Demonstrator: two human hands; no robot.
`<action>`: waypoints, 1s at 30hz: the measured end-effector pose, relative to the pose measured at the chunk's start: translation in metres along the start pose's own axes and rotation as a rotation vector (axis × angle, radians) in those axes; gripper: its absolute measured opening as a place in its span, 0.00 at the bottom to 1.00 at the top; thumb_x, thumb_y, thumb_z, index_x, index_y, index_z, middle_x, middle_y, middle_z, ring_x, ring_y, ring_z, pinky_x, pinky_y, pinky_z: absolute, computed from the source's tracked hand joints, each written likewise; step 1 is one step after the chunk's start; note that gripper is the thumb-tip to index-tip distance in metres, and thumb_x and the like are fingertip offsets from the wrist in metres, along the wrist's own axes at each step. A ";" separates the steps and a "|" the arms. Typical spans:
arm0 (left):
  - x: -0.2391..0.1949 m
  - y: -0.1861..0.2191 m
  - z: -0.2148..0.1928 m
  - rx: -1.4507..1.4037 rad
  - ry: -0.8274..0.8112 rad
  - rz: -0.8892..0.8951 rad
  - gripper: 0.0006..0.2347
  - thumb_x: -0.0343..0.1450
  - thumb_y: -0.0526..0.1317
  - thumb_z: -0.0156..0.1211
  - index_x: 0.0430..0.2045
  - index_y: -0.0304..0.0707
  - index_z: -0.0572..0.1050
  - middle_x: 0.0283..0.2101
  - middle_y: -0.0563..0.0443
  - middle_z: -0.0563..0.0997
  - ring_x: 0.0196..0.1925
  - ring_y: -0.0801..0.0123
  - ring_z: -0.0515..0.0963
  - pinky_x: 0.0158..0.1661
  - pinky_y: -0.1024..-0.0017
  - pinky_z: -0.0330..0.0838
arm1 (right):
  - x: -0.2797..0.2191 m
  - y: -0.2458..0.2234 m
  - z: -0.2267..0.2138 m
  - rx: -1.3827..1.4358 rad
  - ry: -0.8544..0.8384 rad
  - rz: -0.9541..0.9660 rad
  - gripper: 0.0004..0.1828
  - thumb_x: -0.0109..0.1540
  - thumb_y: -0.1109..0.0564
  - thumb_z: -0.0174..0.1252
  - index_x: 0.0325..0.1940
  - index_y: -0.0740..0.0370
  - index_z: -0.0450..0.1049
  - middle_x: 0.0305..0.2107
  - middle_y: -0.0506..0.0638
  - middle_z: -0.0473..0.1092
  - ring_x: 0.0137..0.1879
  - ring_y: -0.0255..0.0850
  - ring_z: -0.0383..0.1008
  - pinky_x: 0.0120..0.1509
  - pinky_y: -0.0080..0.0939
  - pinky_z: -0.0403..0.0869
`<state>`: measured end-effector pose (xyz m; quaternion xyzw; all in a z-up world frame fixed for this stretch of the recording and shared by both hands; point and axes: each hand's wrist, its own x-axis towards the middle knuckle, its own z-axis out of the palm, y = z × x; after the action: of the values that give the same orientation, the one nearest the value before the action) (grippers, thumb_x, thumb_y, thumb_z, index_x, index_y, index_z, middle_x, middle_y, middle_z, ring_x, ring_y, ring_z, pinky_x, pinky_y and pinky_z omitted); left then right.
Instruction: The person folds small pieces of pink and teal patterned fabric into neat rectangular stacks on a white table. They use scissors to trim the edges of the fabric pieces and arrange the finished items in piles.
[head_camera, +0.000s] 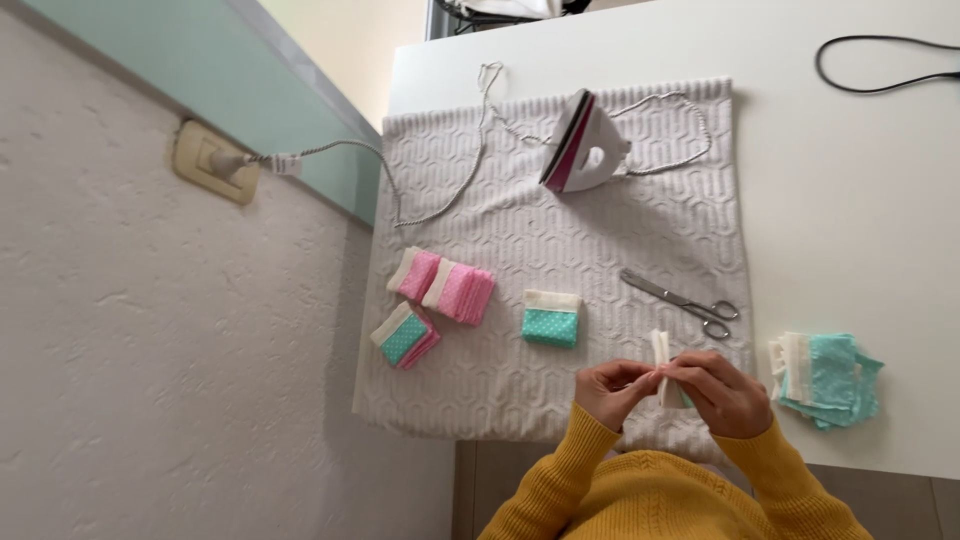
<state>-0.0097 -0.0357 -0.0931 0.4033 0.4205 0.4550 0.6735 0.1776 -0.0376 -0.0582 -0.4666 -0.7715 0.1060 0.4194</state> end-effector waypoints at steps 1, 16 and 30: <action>0.000 -0.002 -0.002 -0.004 -0.006 0.002 0.08 0.73 0.34 0.67 0.41 0.27 0.82 0.39 0.42 0.86 0.40 0.68 0.86 0.43 0.71 0.84 | -0.001 0.000 0.000 0.009 0.031 -0.002 0.09 0.59 0.62 0.63 0.43 0.58 0.78 0.40 0.47 0.75 0.44 0.37 0.79 0.43 0.36 0.79; -0.003 0.003 0.017 0.087 0.150 0.355 0.04 0.72 0.29 0.66 0.37 0.23 0.79 0.46 0.35 0.85 0.44 0.65 0.86 0.43 0.72 0.84 | -0.008 -0.008 0.025 0.498 0.202 0.598 0.24 0.61 0.59 0.64 0.55 0.65 0.61 0.44 0.52 0.72 0.50 0.37 0.77 0.56 0.37 0.79; 0.022 0.019 0.004 0.745 0.419 0.803 0.15 0.64 0.34 0.70 0.43 0.35 0.74 0.53 0.39 0.71 0.53 0.57 0.76 0.48 0.68 0.78 | -0.011 -0.024 0.045 0.068 0.048 -0.033 0.23 0.51 0.66 0.69 0.47 0.63 0.68 0.37 0.54 0.71 0.42 0.45 0.75 0.44 0.41 0.77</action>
<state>-0.0058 -0.0109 -0.0786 0.6420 0.4908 0.5659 0.1636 0.1310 -0.0498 -0.0789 -0.4416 -0.7649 0.1138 0.4549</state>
